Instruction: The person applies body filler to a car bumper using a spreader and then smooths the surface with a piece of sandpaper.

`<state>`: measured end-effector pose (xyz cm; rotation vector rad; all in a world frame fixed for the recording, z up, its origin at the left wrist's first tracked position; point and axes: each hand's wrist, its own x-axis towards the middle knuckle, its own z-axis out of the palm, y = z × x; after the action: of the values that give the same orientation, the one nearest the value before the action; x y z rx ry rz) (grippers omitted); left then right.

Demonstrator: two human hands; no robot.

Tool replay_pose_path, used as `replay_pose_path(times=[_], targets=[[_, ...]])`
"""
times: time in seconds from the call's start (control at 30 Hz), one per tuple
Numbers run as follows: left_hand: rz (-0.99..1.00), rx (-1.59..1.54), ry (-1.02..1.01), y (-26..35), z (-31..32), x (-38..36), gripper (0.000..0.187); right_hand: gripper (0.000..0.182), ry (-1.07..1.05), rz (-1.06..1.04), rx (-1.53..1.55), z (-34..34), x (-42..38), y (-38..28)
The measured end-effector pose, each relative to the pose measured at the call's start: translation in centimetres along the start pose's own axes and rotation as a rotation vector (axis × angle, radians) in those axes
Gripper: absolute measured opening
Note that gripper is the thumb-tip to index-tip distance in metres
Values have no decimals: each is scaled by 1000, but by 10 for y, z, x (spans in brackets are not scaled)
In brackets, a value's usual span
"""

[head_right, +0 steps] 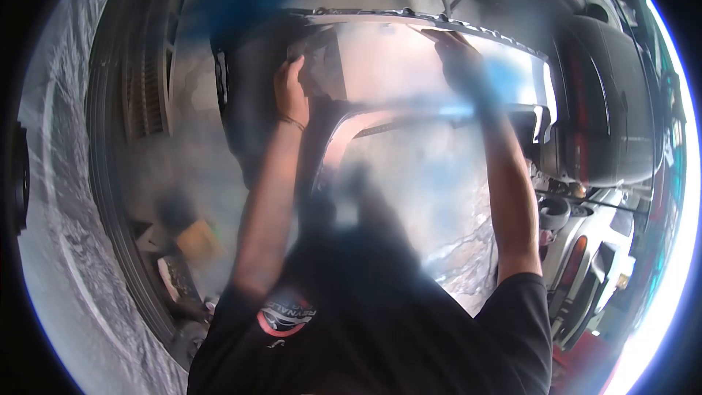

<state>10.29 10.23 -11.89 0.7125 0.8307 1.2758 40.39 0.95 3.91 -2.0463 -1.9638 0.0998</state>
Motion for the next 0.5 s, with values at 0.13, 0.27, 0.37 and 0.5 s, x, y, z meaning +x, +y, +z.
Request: replay_pose_path(times=[0.13,0.27,0.37,0.5], targets=[[-342,-91,103,32,42,-69,57,45,187,160,612,-19,-75,-82],[-240,-72,-419,4,55,-135,65,53,128,-12,349,-17,-172,-166],[-358,-184,-558,48,65,-179,36,48,186,-58,81,-11,-221,-193],[-886,-673,-445,73,22,-227,34,42,210,135,-2,-8,-285,-188]])
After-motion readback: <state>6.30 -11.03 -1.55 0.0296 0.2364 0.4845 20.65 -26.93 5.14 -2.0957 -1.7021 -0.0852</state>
